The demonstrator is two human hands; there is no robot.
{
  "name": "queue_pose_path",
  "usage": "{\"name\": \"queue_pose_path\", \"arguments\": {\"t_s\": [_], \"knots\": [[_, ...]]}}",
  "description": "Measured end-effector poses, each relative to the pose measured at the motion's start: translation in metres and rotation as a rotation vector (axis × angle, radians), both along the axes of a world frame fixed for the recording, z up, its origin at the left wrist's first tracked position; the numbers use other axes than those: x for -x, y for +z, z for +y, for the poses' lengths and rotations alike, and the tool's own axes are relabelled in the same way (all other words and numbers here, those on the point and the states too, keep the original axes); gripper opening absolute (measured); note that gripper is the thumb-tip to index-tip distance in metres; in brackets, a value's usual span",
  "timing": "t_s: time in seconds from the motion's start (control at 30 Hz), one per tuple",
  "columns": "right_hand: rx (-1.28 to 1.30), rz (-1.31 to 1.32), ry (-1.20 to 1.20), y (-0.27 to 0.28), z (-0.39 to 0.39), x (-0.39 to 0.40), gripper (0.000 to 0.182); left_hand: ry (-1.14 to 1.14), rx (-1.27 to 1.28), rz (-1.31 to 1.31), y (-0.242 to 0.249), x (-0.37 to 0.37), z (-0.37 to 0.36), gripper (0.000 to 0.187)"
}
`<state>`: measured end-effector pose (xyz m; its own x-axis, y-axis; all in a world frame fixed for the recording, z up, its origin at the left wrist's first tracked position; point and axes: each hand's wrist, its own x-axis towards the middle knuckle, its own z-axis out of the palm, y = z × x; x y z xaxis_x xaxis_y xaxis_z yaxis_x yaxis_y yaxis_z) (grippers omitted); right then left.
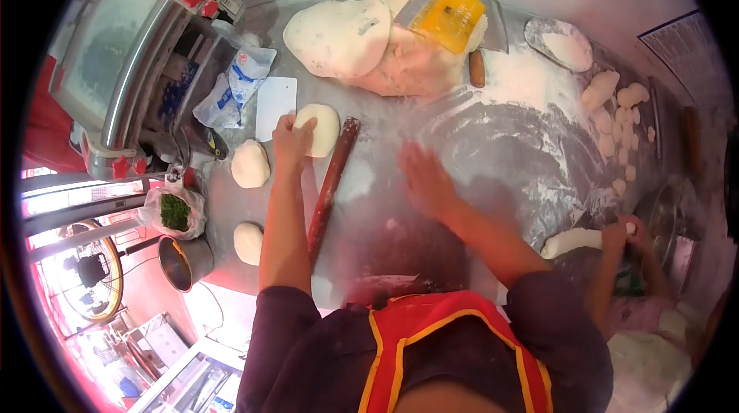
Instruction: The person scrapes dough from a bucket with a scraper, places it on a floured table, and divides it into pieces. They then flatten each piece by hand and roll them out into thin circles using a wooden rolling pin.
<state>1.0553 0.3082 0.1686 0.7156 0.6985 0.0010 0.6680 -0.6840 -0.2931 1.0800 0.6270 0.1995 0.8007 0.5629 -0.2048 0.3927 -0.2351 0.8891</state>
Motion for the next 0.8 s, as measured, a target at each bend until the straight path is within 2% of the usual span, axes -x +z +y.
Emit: {"name": "queue_pose_path", "arguments": {"t_s": [0.03,0.1,0.2,0.3,0.4,0.43,0.53,0.57,0.63,0.67,0.77,0.8], "knots": [[-0.016,0.137,0.097,0.027,-0.011,0.025,0.066,-0.015,-0.125,-0.029,0.004,-0.001,-0.002,0.033],[-0.132,0.152,0.189,0.024,-0.051,0.066,0.062,-0.044,-0.373,-0.086,0.026,0.000,-0.018,0.030],[0.095,0.096,-0.042,0.022,-0.102,0.092,0.060,-0.051,-0.390,-0.077,0.089,0.009,-0.067,0.029],[-0.174,0.051,-0.329,0.056,-0.115,0.081,0.057,-0.140,-0.170,-0.286,0.061,0.008,-0.094,0.031],[-0.493,0.113,-0.465,0.058,-0.104,0.066,0.055,-0.251,-0.185,-0.219,0.020,0.012,-0.145,0.048],[-0.496,0.108,-0.464,0.055,-0.098,0.059,0.055,-0.285,-0.227,-0.210,0.006,0.014,-0.160,0.055],[-0.517,0.120,-0.426,0.033,-0.073,0.033,0.055,-0.687,-0.608,-0.318,-0.025,0.019,-0.194,0.059],[-0.539,0.142,-0.394,0.024,-0.061,0.027,0.055,-0.718,-0.632,-0.303,-0.032,0.027,-0.204,0.057],[-0.447,-0.014,-0.368,-0.002,-0.040,0.027,0.055,-0.775,-0.677,-0.268,-0.043,0.054,-0.222,0.054],[-0.407,-0.093,-0.349,-0.008,-0.034,0.027,0.055,-0.696,-0.681,-0.266,-0.049,0.072,-0.228,0.055],[-0.538,0.010,-0.178,0.007,-0.040,0.081,0.056,-0.665,-0.769,-0.111,-0.032,0.135,-0.225,0.056],[-0.476,0.066,-0.186,0.012,-0.041,0.102,0.059,-0.664,-0.744,-0.078,-0.031,0.156,-0.225,0.058]]}}
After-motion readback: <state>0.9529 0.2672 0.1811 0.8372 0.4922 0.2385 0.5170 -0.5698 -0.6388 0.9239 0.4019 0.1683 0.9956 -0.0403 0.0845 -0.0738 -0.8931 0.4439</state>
